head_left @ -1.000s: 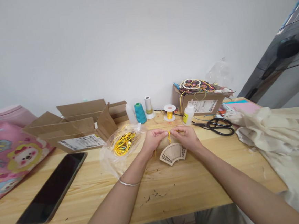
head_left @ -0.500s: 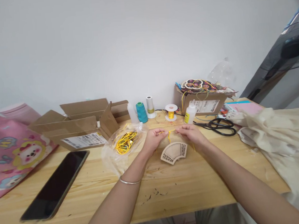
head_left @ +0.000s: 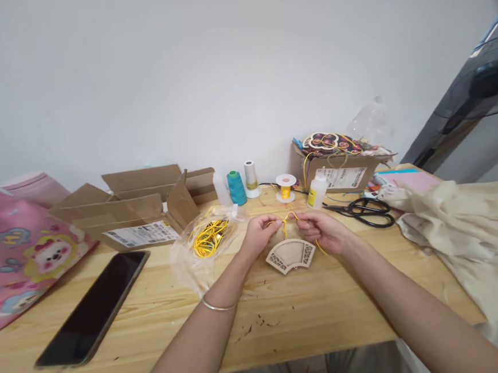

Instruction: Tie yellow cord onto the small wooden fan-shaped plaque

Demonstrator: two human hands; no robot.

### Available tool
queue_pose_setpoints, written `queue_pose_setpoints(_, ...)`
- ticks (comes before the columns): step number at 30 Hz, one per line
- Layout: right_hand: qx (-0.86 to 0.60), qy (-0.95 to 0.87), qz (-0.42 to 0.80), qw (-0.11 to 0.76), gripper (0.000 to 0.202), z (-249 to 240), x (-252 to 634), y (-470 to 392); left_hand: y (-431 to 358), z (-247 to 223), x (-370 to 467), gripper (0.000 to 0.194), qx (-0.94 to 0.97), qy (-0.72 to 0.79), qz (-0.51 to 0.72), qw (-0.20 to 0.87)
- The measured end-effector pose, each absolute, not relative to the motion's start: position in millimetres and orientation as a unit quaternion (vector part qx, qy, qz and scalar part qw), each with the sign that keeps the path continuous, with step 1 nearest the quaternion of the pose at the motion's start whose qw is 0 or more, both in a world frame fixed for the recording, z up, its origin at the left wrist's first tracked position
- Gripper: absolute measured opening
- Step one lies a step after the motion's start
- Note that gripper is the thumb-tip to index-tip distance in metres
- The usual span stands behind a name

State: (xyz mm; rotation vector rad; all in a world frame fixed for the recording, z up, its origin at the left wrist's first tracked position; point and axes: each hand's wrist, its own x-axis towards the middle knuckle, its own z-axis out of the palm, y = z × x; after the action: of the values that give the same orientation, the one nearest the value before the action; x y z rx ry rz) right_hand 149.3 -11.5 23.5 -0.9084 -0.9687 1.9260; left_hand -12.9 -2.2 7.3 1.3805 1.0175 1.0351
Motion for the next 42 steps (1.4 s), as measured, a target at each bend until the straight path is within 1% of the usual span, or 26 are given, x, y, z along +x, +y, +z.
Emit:
queue_pose_setpoints(6,-0.383,-0.447,0.684,0.43,0.023,23.0,141.6,-15.3,-1.7,5.2,-14.0,0.026,0.573,0.41,0.427,0.567)
queue_pose_setpoints(14,-0.427,-0.54,0.597,0.412,0.033,16.8,131.6,-16.7,-1.7,4.8,-13.4,0.028,0.609,0.41,0.399,0.549)
queue_pose_setpoints(20,-0.469,-0.591,0.522,0.397,0.03,14.7,125.1,-17.0,-1.0,4.1,-13.6,0.031,0.609,0.425,0.388,0.546)
queue_pose_setpoints(27,-0.472,-0.609,0.496,0.401,0.03,13.3,126.7,-16.9,-1.3,4.8,-13.2,0.03,0.595,0.421,0.395,0.559)
queue_pose_setpoints(32,-0.472,-0.615,0.476,0.416,0.026,6.1,130.2,-12.1,-1.0,5.5,-13.5,0.03,0.588,0.425,0.404,0.557)
queue_pose_setpoints(42,-0.505,-0.691,0.328,0.4,0.025,3.4,133.6,-9.7,-2.2,7.4,-12.5,0.028,0.584,0.433,0.402,0.556)
